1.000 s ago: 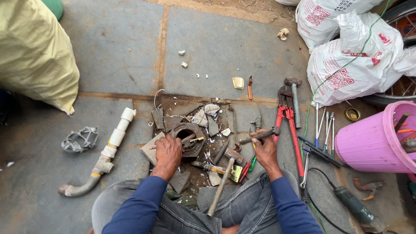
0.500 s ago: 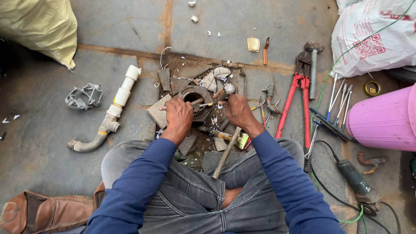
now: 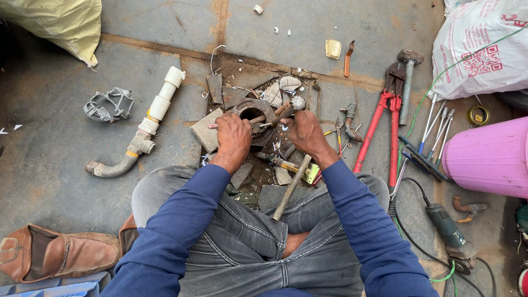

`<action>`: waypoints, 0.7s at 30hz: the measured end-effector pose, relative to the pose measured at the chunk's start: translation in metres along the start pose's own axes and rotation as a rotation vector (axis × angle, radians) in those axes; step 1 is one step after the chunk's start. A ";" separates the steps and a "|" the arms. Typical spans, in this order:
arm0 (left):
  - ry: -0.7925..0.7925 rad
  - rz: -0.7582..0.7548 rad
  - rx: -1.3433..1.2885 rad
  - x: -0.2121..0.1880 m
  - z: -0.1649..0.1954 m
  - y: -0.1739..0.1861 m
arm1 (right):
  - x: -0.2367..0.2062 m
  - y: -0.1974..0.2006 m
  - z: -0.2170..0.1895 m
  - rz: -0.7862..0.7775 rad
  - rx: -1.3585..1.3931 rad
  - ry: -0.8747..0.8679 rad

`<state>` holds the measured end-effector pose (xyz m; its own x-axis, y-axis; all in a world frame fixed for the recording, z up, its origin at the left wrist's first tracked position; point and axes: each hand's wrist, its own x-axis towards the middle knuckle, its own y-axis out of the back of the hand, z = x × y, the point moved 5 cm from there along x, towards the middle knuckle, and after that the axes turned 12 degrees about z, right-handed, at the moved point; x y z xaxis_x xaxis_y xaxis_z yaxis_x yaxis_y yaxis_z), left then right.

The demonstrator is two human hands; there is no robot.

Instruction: The person sits on the floor and uses a hammer and chisel to break apart a brass padlock. They repeatedly strike the lock body to separate the shackle and casing, then use pliers to remove internal components.

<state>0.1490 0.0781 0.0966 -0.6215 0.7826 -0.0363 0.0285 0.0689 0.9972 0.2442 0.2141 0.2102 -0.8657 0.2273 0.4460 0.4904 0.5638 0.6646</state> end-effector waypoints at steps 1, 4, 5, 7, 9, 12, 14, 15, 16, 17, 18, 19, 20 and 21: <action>-0.005 0.013 0.007 0.000 0.000 -0.001 | -0.002 -0.001 0.002 0.006 -0.015 0.010; -0.010 0.042 0.027 0.001 0.000 -0.003 | -0.008 -0.007 0.018 -0.018 -0.138 -0.037; -0.010 0.049 0.033 0.000 0.000 -0.003 | -0.010 -0.009 0.024 -0.035 -0.192 -0.066; -0.006 0.024 0.028 0.000 0.000 -0.003 | -0.012 -0.012 0.031 -0.032 -0.254 -0.061; -0.007 0.002 0.025 -0.001 0.000 -0.001 | -0.013 -0.013 0.035 -0.052 -0.258 -0.088; -0.017 -0.014 0.034 -0.003 0.000 0.005 | -0.010 -0.015 0.032 -0.087 -0.195 -0.102; -0.032 -0.007 0.056 -0.004 0.000 0.009 | -0.008 -0.013 0.021 -0.068 -0.183 -0.018; -0.033 -0.002 0.057 -0.005 0.000 0.010 | -0.007 -0.013 0.017 -0.070 -0.203 0.002; -0.033 0.004 0.058 -0.006 -0.001 0.010 | -0.006 -0.013 0.013 -0.073 -0.224 0.022; -0.032 0.008 0.057 -0.007 -0.001 0.010 | -0.006 -0.013 0.010 -0.077 -0.243 0.042; -0.030 0.006 0.057 -0.007 -0.001 0.009 | -0.006 -0.013 0.007 -0.082 -0.253 0.058; -0.026 0.005 0.057 -0.008 -0.001 0.008 | -0.006 -0.013 0.005 -0.086 -0.263 0.074; -0.023 0.002 0.056 -0.008 -0.001 0.006 | -0.007 -0.013 0.004 -0.091 -0.273 0.090; -0.023 0.021 0.055 -0.009 -0.001 0.005 | -0.007 -0.013 0.003 -0.091 -0.250 0.089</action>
<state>0.1537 0.0711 0.1020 -0.6019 0.7984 -0.0172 0.0847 0.0853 0.9927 0.2434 0.2075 0.1962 -0.9004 0.1074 0.4215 0.4302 0.3624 0.8268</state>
